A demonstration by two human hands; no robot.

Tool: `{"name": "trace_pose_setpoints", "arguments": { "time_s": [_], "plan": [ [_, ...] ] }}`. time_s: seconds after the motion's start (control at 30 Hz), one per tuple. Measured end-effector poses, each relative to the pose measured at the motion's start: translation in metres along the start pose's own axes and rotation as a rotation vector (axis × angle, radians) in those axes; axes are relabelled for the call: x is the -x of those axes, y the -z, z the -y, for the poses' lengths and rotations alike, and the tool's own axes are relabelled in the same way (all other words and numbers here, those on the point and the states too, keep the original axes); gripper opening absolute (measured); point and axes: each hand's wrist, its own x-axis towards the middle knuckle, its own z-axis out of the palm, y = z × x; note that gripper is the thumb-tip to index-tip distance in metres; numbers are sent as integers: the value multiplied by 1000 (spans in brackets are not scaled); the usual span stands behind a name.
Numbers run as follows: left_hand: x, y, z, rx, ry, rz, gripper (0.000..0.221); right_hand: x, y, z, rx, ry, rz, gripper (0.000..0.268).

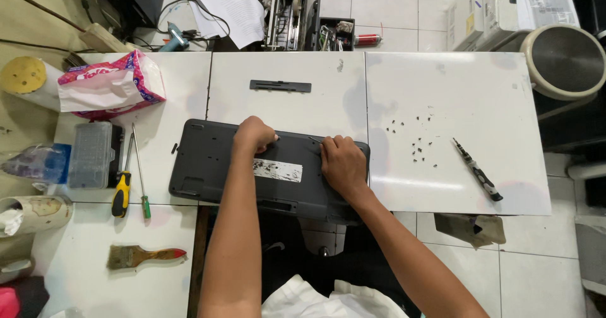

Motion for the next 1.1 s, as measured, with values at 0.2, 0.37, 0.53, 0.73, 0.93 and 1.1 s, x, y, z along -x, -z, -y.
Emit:
{"name": "trace_pose_setpoints", "arguments": {
  "time_s": [0.2,0.37,0.53,0.73,0.93,1.1],
  "plan": [
    [46,61,-6,374,-2,30,40,1,0,-1,-11,-8,12,26],
    [19,145,115,264,-17,-280,42,-8,-3,-7,-60,-55,30,23],
    [-24,172,257,-175,181,-467,29,-54,6,-22,-34,-26,-113,13],
    [-18,154,281,-224,186,-464,20,-87,-12,-48,117,10,-8,18],
    [50,157,217,-211,56,-574,28,-50,65,-72,-102,23,-65,32],
    [87,105,141,-297,-530,-750,15,70,150,-166,-64,-332,-348,39]
  ]
}}
